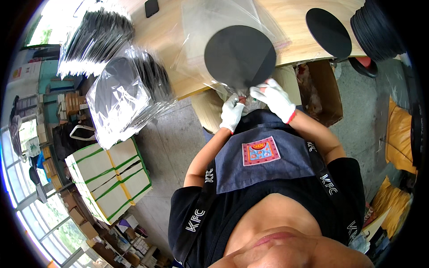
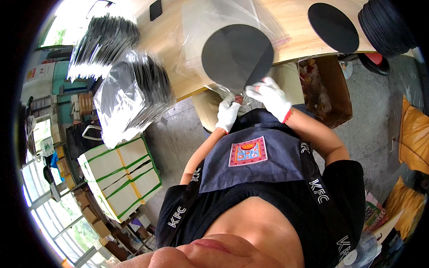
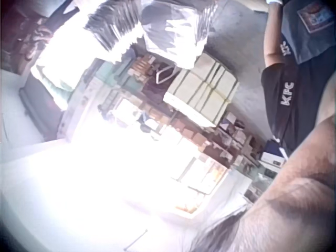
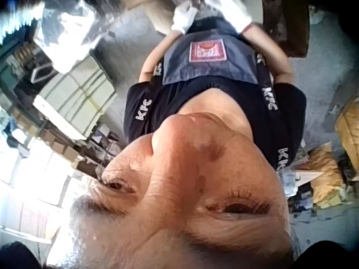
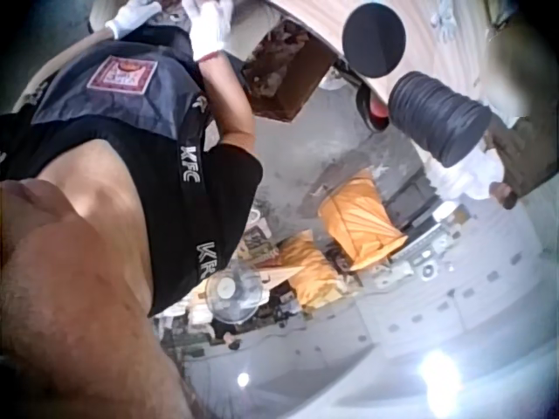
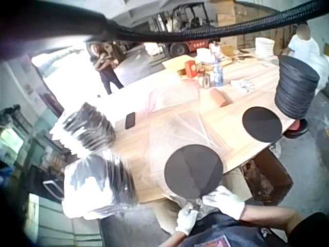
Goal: The person places black circular discs into plastic bags one at a time by hand and then adds each bagged disc to a stack of finished items.
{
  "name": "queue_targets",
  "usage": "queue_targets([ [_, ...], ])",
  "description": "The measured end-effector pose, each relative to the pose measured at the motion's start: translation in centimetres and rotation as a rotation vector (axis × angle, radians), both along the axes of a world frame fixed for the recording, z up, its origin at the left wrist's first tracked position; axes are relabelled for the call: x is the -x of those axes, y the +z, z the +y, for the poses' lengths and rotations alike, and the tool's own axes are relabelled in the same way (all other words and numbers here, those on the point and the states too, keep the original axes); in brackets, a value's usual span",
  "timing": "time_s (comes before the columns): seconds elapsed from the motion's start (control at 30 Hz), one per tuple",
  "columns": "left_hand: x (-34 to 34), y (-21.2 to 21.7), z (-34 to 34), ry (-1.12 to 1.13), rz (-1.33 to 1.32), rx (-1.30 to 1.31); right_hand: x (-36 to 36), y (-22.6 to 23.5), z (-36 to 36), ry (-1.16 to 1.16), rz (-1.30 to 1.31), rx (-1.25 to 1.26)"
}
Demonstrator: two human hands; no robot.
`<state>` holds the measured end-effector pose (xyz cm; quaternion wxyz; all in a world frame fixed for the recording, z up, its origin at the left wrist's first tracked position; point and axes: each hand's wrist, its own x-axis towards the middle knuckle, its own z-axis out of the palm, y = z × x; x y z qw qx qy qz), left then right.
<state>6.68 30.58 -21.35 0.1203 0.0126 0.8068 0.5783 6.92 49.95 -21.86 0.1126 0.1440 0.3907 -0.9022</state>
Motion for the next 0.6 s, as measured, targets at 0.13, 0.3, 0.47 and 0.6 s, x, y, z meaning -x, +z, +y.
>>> queue_targets([
  [0.13,-0.1,-2.0,-1.4,0.019,-0.249,-0.035,6.0,0.2,-2.9,0.240,-0.073,0.375],
  [0.3,1.5,0.5,-3.7,0.089,-0.422,-0.144,7.9,0.3,-6.0,0.295,0.027,0.393],
  [0.47,1.5,0.2,-6.4,0.152,-0.403,-0.170,5.5,2.1,-6.2,0.258,0.063,0.327],
  [0.6,0.6,0.4,-7.2,0.260,-0.401,-0.275,3.1,3.3,-4.1,0.610,-0.104,-0.159],
])
